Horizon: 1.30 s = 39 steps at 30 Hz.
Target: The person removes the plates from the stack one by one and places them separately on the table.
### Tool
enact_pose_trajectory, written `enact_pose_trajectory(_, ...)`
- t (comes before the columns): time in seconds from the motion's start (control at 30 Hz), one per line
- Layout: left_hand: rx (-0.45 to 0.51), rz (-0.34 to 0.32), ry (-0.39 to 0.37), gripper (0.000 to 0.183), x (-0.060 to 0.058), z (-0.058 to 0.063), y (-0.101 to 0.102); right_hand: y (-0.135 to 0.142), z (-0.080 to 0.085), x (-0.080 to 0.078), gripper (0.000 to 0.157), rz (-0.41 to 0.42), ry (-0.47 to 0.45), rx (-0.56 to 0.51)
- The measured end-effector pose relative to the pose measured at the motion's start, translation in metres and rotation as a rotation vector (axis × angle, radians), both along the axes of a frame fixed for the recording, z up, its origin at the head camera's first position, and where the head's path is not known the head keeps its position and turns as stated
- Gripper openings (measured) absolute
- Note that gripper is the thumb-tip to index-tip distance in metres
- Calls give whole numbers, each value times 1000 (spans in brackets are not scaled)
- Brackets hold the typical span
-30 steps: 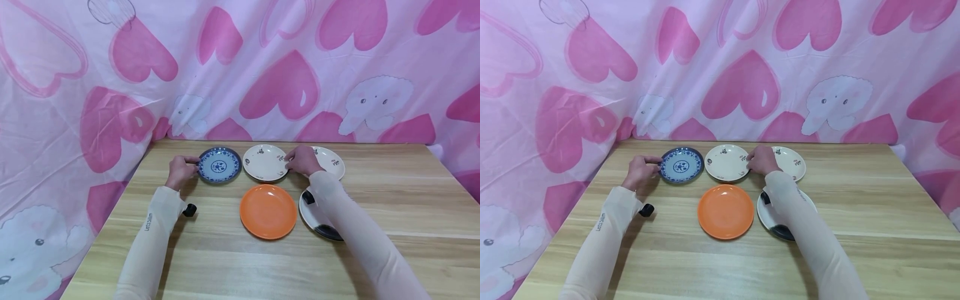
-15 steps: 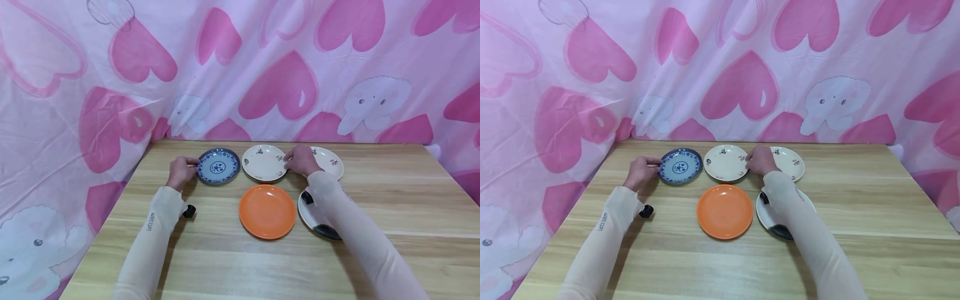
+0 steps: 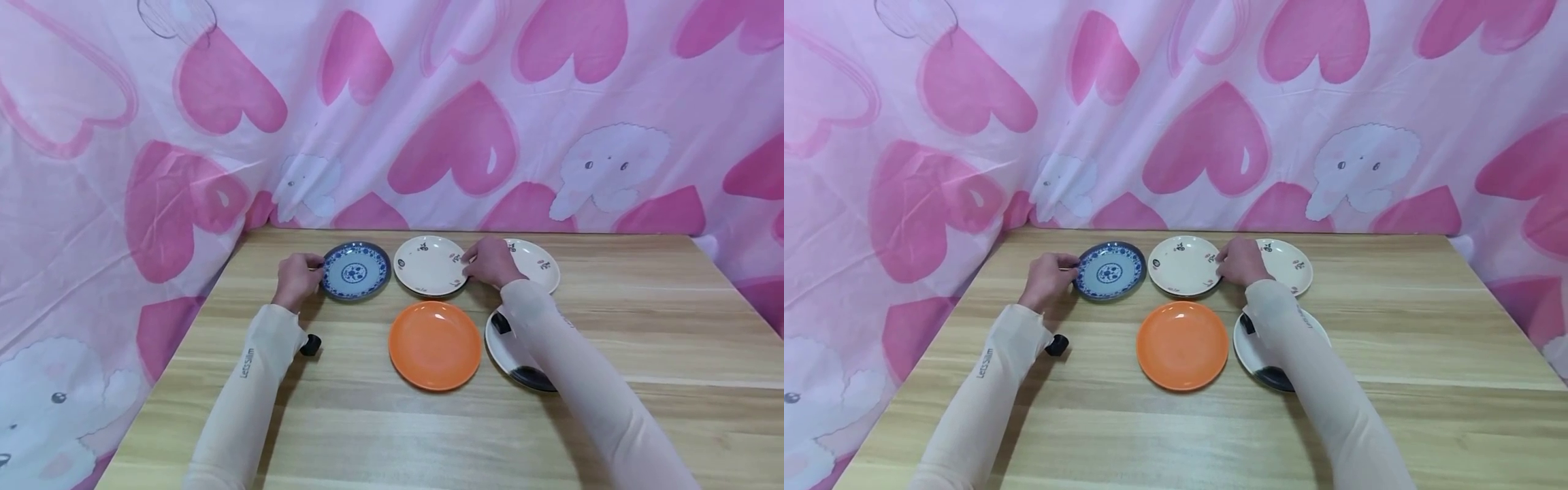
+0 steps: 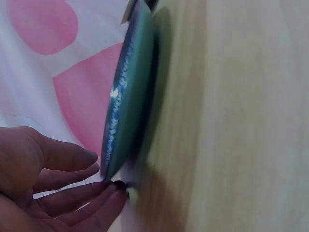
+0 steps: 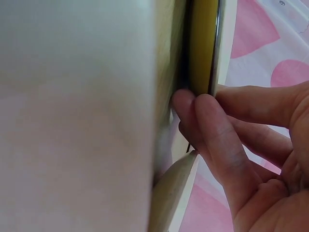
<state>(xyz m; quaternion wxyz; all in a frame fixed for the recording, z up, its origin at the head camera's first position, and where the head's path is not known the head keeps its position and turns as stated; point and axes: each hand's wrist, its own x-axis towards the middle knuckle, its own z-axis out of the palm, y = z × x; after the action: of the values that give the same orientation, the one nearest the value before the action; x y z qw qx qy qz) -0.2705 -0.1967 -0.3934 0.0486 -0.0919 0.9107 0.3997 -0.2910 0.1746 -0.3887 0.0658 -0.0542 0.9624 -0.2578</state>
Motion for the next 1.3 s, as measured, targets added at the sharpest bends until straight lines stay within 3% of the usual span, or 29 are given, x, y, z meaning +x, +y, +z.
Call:
enact_pose_trajectory(0.2, -24, 34, 39, 41, -1, 6, 2, 0, 1, 0, 33, 3, -4, 20)
enact_pose_trajectory(0.4, -5, 60, 131, 44, -1, 10, 5, -1, 3, 0, 33, 19, 3, 30)
enact_pose_trajectory(0.73, 101, 20, 214, 39, -4, 10, 20, -2, 0, 1, 40, -6, 6, 22)
enact_pose_trajectory(0.9, 134, -2, 221, 38, -5, 8, 28, -2, -1, 0, 44, -8, 6, 33)
enact_pose_trajectory(1.1, 89, -58, 243, 33, -6, 3, 42, -2, -3, 0, 44, -18, -5, 25)
enact_pose_trajectory(1.3, 153, -104, 130, 32, -6, 8, 62, -2, -4, 0, 42, -31, -8, 19)
